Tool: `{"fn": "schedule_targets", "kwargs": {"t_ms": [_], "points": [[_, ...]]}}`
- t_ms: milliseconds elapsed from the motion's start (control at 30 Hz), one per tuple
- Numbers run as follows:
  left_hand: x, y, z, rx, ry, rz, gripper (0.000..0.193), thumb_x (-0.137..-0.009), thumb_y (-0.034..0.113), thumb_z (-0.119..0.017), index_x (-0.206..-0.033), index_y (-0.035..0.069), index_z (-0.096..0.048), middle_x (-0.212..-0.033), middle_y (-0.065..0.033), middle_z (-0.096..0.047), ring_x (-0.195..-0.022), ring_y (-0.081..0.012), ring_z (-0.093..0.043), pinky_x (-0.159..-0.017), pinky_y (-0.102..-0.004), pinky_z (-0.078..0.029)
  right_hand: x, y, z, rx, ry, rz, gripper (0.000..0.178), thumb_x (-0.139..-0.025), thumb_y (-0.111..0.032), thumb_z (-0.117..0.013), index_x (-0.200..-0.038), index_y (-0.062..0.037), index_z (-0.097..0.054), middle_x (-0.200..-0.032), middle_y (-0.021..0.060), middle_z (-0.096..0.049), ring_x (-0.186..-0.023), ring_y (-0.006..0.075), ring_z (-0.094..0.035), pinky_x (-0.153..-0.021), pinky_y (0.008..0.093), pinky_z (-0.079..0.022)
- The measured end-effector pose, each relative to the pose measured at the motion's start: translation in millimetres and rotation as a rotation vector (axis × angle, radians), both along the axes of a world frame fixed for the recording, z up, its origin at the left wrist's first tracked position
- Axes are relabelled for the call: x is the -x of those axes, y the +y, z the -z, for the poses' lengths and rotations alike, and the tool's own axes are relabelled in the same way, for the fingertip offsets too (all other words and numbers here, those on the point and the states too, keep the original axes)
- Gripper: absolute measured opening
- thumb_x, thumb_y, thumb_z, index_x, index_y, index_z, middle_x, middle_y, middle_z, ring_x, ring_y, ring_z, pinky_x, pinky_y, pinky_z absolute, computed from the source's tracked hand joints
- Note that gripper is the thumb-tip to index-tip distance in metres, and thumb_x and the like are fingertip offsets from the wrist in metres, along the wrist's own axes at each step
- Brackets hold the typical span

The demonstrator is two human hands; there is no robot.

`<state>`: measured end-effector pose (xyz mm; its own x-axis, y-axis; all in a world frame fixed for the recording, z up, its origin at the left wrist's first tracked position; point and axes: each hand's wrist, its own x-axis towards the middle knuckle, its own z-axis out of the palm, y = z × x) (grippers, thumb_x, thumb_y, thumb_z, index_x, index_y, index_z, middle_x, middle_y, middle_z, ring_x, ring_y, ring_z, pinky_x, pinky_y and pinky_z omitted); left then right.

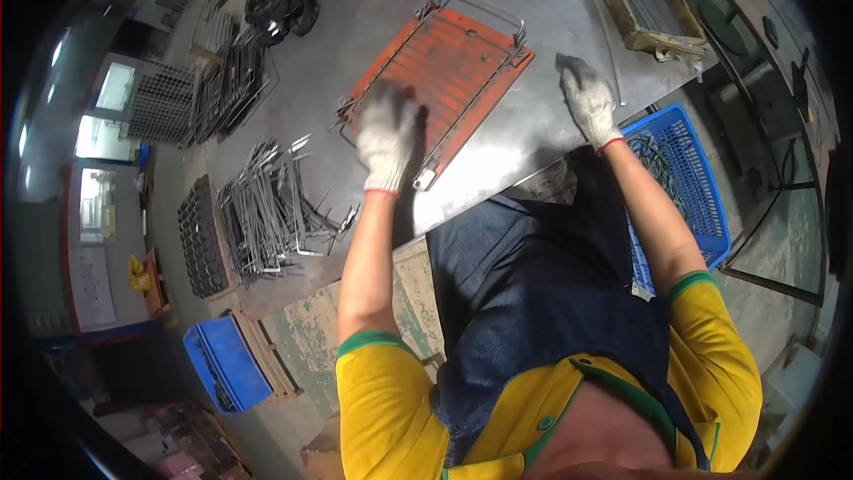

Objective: The person assembles metal frames by inserting thin metal rods into slots on an orange jig. They repeatedly pick up rods from a container, place them into the jig, and then remove the assembled frame to place it on a pile. The process is repeated continuously throughout the video.

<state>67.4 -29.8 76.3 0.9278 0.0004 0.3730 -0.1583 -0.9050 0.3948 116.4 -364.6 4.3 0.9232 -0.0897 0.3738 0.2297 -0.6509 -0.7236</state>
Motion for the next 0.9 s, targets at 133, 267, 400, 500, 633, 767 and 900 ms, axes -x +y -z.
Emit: {"fn": "schedule_targets", "kwargs": {"t_ms": [133, 267, 400, 500, 633, 767, 900], "points": [[10.9, 58.0, -1.3, 0.105, -0.162, -0.355, 0.050, -0.095, 0.045, -0.062, -0.130, 0.009, -0.061, -0.128, -0.0206, -0.063, -0.114, -0.0363, -0.063, -0.095, -0.0450, -0.050, 11.3, -12.3, 12.1, 0.161, -0.147, -0.034, 0.030, -0.101, -0.027, -0.053, -0.123, -0.0121, -0.066, -0.109, 0.0131, -0.070, -0.093, 0.0310, -0.068, -0.084, 0.0416, -0.054], [31.3, 89.7, -23.1, -0.071, 0.435, -0.486, 0.057, -0.096, 0.050, -0.059, -0.124, 0.001, -0.064, -0.098, -0.0214, -0.073, -0.092, -0.0366, -0.071, -0.080, -0.0466, -0.054, 25.6, -21.3, 12.2, 0.223, -0.204, -0.054, 0.030, -0.099, -0.023, -0.055, -0.125, -0.0110, -0.065, -0.114, 0.0094, -0.070, -0.100, 0.0311, -0.066, -0.087, 0.0423, -0.054], [33.9, 88.3, 1.7, 0.944, 0.866, -0.229, 0.050, -0.104, 0.045, -0.047, -0.102, -0.003, -0.063, -0.073, -0.0161, -0.069, -0.057, -0.0274, -0.071, -0.044, -0.0345, -0.053, 25.9, -20.6, 16.3, 0.370, -0.278, -0.017, 0.034, -0.095, -0.019, -0.058, -0.128, -0.0128, -0.062, -0.107, 0.0100, -0.070, -0.095, 0.0312, -0.066, -0.082, 0.0421, -0.054], [32.4, 86.6, 20.3, 1.170, 0.922, -0.264, 0.043, -0.106, 0.037, -0.044, -0.100, -0.003, -0.061, -0.079, -0.0193, -0.070, -0.060, -0.0313, -0.072, -0.043, -0.0342, -0.056, 29.6, -12.9, -2.4, 0.167, -0.087, -0.058, 0.029, -0.094, -0.014, -0.060, -0.121, -0.0087, -0.066, -0.101, 0.0155, -0.069, -0.091, 0.0343, -0.067, -0.080, 0.0424, -0.054], [22.9, 15.1, -3.9, 1.227, 1.072, -0.146, 0.048, -0.105, 0.044, -0.045, -0.109, -0.001, -0.060, -0.096, -0.0206, -0.071, -0.075, -0.0358, -0.074, -0.053, -0.0388, -0.061, 33.7, -14.3, -11.9, 0.098, -0.048, -0.060, 0.029, -0.091, -0.011, -0.062, -0.120, -0.0091, -0.066, -0.090, 0.0166, -0.068, -0.084, 0.0359, -0.067, -0.074, 0.0435, -0.054], [-17.0, -42.2, 27.8, 1.694, 1.055, 0.068, 0.045, -0.104, 0.043, -0.050, -0.113, 0.000, -0.059, -0.095, -0.0230, -0.069, -0.082, -0.0351, -0.072, -0.071, -0.0429, -0.060, 33.4, -12.3, -12.2, 0.021, -0.058, -0.077, 0.030, -0.090, -0.010, -0.063, -0.119, -0.0107, -0.066, -0.086, 0.0146, -0.067, -0.079, 0.0348, -0.067, -0.070, 0.0443, -0.053], [-68.6, -120.2, 41.3, 1.903, 0.914, 0.145, 0.044, -0.105, 0.043, -0.047, -0.107, 0.001, -0.058, -0.092, -0.0237, -0.068, -0.083, -0.0373, -0.070, -0.076, -0.0494, -0.059, 33.5, -9.9, -7.0, 0.049, -0.067, -0.050, 0.029, -0.091, -0.013, -0.064, -0.120, -0.0126, -0.067, -0.088, 0.0134, -0.068, -0.080, 0.0337, -0.067, -0.070, 0.0451, -0.053]]}}
